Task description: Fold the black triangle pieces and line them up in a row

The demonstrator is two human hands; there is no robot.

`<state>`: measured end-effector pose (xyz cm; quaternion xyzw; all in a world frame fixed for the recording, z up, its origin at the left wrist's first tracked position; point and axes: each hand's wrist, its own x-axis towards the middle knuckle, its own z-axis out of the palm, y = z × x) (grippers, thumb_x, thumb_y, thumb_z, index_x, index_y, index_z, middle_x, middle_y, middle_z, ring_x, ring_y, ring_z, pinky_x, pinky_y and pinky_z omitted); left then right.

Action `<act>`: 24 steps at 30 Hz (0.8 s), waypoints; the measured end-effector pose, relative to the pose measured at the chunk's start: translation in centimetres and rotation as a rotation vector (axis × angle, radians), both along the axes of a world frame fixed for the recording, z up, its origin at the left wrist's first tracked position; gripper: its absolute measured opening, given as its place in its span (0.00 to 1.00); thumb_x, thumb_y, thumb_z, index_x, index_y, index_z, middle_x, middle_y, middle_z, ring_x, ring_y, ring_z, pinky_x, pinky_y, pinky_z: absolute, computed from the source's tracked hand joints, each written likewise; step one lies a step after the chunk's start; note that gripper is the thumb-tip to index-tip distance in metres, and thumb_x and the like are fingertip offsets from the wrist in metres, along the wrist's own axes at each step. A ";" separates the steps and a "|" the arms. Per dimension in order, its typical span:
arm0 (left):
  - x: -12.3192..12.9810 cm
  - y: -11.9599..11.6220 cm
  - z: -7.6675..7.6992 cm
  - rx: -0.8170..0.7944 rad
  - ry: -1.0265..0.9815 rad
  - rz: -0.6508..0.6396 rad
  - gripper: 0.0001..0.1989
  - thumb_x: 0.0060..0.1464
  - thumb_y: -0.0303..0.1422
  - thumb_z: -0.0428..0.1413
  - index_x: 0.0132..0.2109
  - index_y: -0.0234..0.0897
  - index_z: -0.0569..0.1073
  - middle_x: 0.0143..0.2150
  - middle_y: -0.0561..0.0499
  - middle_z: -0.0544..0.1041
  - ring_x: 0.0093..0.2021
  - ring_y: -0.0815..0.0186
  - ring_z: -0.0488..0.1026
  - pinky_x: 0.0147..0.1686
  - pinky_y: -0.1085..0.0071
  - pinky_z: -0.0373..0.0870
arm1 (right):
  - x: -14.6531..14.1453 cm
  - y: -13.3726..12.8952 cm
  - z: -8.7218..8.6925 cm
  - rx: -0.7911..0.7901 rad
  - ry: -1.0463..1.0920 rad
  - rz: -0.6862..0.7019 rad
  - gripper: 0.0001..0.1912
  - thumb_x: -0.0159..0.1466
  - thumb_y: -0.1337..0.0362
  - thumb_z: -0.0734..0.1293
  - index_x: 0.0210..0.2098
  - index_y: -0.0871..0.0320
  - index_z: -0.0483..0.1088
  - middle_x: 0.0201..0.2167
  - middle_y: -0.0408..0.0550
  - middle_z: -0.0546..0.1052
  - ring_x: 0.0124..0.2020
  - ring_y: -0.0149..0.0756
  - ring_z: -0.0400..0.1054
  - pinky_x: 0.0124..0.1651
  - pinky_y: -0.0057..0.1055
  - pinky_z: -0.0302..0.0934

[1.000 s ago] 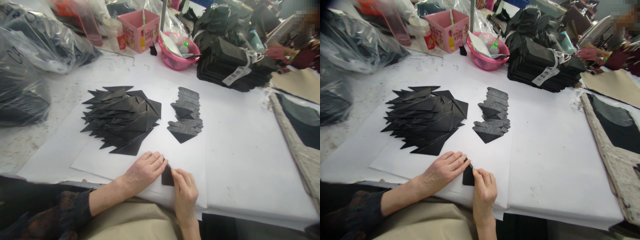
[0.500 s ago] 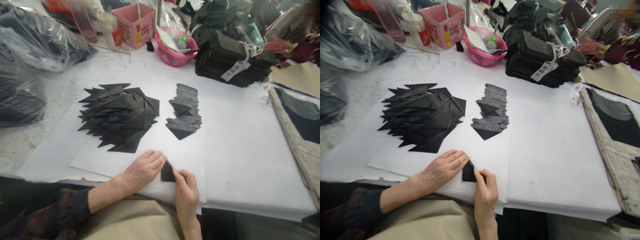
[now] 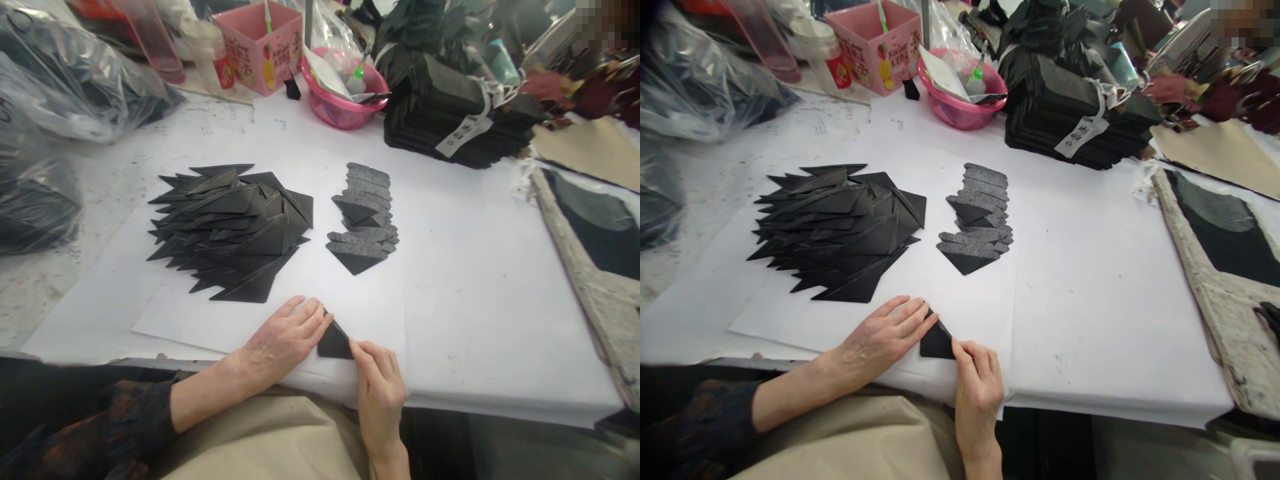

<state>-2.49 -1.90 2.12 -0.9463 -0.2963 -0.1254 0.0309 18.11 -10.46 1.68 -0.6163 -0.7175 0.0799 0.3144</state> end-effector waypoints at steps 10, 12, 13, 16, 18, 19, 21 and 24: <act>0.5 0.0 0.0 -0.002 -0.054 -0.035 0.16 0.68 0.22 0.43 0.58 0.25 0.69 0.53 0.41 0.73 0.57 0.57 0.67 0.57 0.60 0.65 | 0.4 -0.9 -0.2 0.002 -0.020 -0.038 0.17 0.65 0.77 0.65 0.50 0.56 0.73 0.41 0.49 0.73 0.43 0.32 0.66 0.46 0.31 0.65; 0.5 0.0 0.1 -0.001 -0.063 -0.038 0.16 0.68 0.23 0.45 0.58 0.27 0.69 0.52 0.41 0.73 0.57 0.55 0.68 0.56 0.59 0.67 | 0.5 -1.1 -0.2 -0.005 -0.017 -0.044 0.18 0.65 0.77 0.65 0.50 0.55 0.73 0.41 0.48 0.73 0.43 0.32 0.66 0.46 0.31 0.65; 0.5 -0.1 0.2 -0.002 -0.065 -0.038 0.16 0.67 0.23 0.46 0.59 0.28 0.69 0.52 0.41 0.73 0.57 0.55 0.68 0.56 0.59 0.68 | 0.6 -1.2 -0.2 -0.011 -0.016 -0.044 0.18 0.65 0.77 0.65 0.51 0.55 0.73 0.41 0.48 0.73 0.43 0.32 0.66 0.46 0.31 0.65; 0.6 -0.1 0.3 -0.008 -0.063 -0.040 0.16 0.67 0.24 0.47 0.58 0.29 0.69 0.51 0.40 0.73 0.56 0.54 0.69 0.55 0.57 0.69 | 0.7 -1.3 -0.2 -0.024 -0.006 -0.037 0.18 0.66 0.77 0.64 0.51 0.55 0.73 0.40 0.48 0.73 0.43 0.32 0.66 0.46 0.31 0.64; 0.7 -0.1 0.3 -0.007 -0.059 -0.046 0.16 0.67 0.24 0.47 0.58 0.31 0.69 0.51 0.40 0.73 0.56 0.53 0.70 0.54 0.56 0.70 | 0.7 -1.2 -0.2 -0.026 -0.008 -0.035 0.17 0.66 0.77 0.64 0.51 0.56 0.73 0.40 0.48 0.73 0.43 0.32 0.66 0.46 0.30 0.64; 0.7 -0.1 0.3 -0.004 -0.054 -0.050 0.16 0.67 0.24 0.47 0.58 0.31 0.69 0.51 0.40 0.73 0.55 0.52 0.70 0.54 0.56 0.70 | 0.7 -1.1 -0.2 -0.026 -0.014 -0.037 0.17 0.66 0.76 0.64 0.51 0.56 0.73 0.40 0.48 0.73 0.43 0.32 0.66 0.46 0.30 0.64; 0.8 -0.2 0.3 0.009 -0.041 -0.054 0.16 0.66 0.25 0.48 0.58 0.31 0.69 0.50 0.39 0.73 0.55 0.51 0.70 0.53 0.55 0.70 | 0.6 -1.0 -0.1 -0.027 -0.033 -0.044 0.16 0.67 0.76 0.64 0.51 0.56 0.73 0.40 0.49 0.73 0.42 0.32 0.66 0.45 0.30 0.64; 1.0 -0.4 0.3 0.025 -0.006 -0.048 0.16 0.66 0.25 0.49 0.59 0.29 0.69 0.51 0.38 0.73 0.55 0.51 0.70 0.54 0.55 0.69 | 0.5 -1.0 0.0 -0.030 -0.062 -0.046 0.16 0.68 0.74 0.63 0.51 0.56 0.74 0.39 0.49 0.74 0.41 0.33 0.66 0.44 0.30 0.65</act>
